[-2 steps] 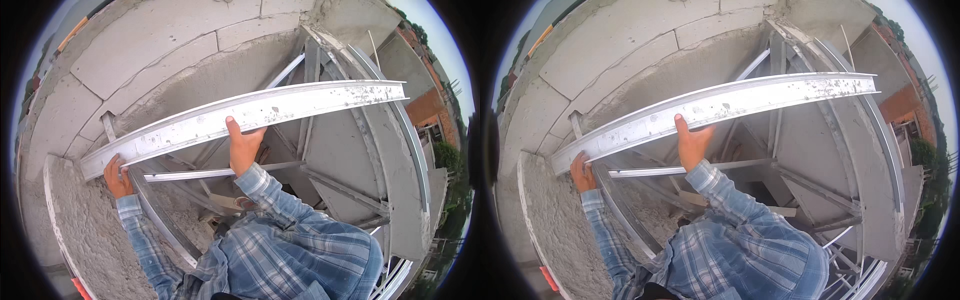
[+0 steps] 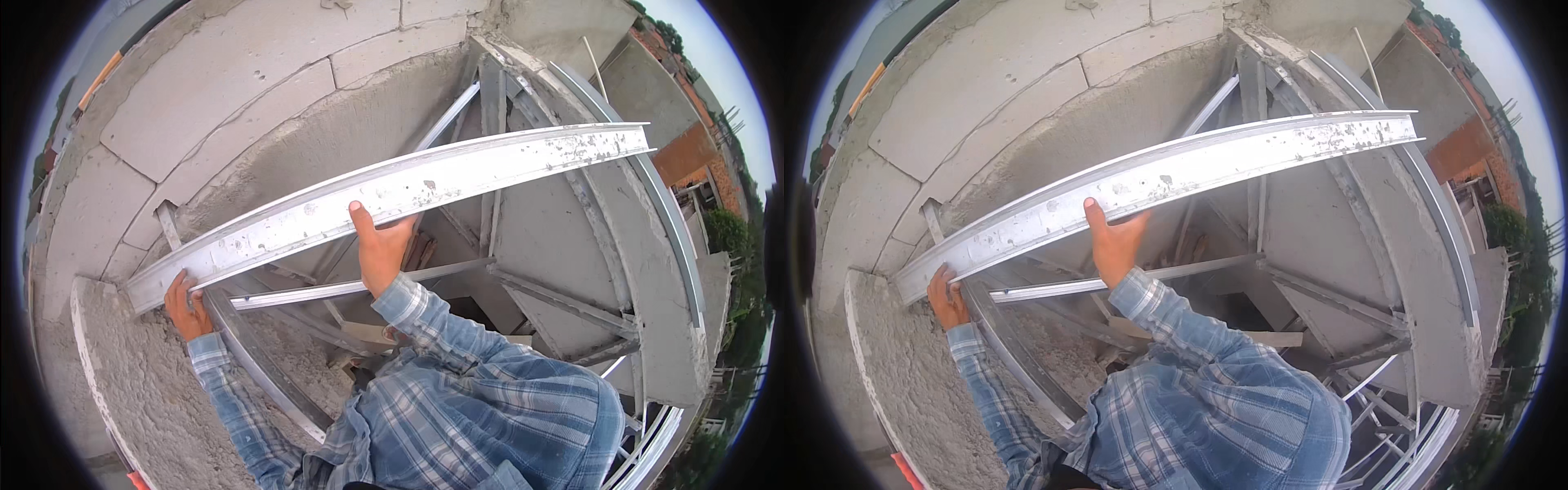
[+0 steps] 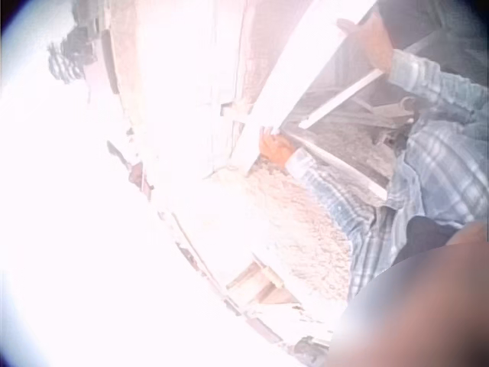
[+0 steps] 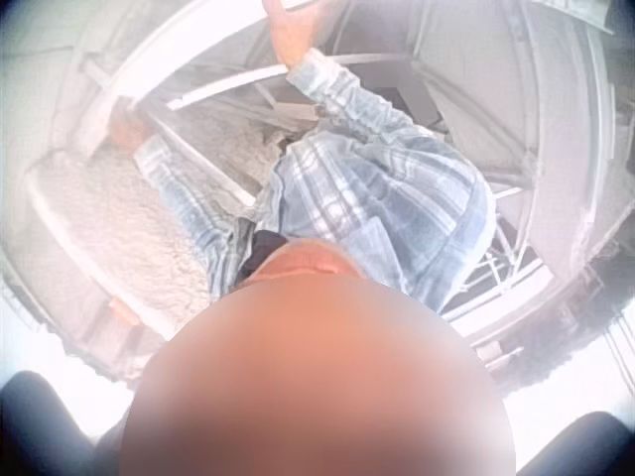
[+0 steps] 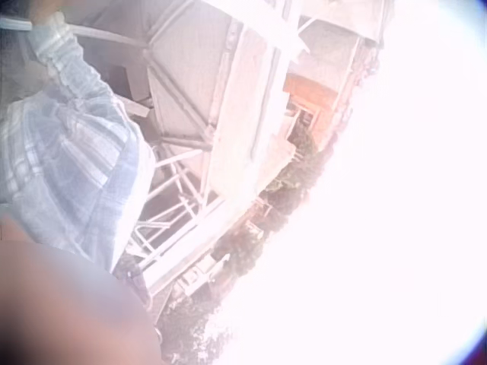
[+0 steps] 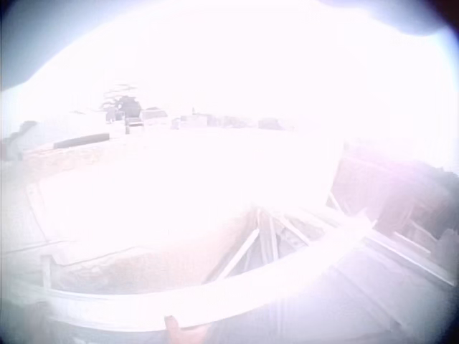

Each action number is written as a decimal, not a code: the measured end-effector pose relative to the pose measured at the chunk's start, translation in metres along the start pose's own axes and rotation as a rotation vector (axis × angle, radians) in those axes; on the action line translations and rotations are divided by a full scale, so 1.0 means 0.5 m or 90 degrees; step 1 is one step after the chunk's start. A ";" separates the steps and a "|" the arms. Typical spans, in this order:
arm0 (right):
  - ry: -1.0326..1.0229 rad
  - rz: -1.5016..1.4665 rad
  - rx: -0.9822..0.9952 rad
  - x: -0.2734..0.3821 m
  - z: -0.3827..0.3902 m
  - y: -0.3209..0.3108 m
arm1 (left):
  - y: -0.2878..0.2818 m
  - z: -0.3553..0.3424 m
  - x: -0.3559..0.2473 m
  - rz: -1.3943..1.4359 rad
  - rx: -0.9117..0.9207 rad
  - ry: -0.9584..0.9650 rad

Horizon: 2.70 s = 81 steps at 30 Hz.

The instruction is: The person uses a hammer and nail to secure metal frame pieces to a concrete wall. They position the metal pieces, hammer nails into the wall, and adjust the frame components to fit the structure.

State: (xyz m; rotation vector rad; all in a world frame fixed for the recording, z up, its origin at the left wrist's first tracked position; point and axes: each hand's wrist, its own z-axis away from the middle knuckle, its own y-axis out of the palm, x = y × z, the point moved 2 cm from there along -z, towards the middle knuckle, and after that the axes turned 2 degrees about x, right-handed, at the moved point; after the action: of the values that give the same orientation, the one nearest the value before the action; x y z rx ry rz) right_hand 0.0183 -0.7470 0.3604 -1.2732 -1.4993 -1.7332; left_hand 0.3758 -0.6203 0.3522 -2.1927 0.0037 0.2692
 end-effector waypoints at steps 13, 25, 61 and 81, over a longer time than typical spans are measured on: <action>0.096 -0.152 0.058 0.014 0.036 0.020 | 0.000 -0.023 0.055 0.008 0.014 0.068; 0.441 -0.079 0.170 0.090 0.133 -0.156 | -0.026 0.032 0.102 0.013 0.104 0.128; 0.294 0.016 0.183 -0.195 -0.355 0.145 | 0.057 -0.030 -0.002 -0.014 -0.048 -0.098; 0.258 -0.021 0.192 -0.132 -0.396 0.146 | 0.000 -0.119 -0.052 -0.005 -0.100 -0.057</action>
State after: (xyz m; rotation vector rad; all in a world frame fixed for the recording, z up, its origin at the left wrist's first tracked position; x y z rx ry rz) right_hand 0.0458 -0.9657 0.3463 -0.7000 -1.4697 -1.5907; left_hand 0.3617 -0.6701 0.3912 -2.3337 -0.0791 0.3736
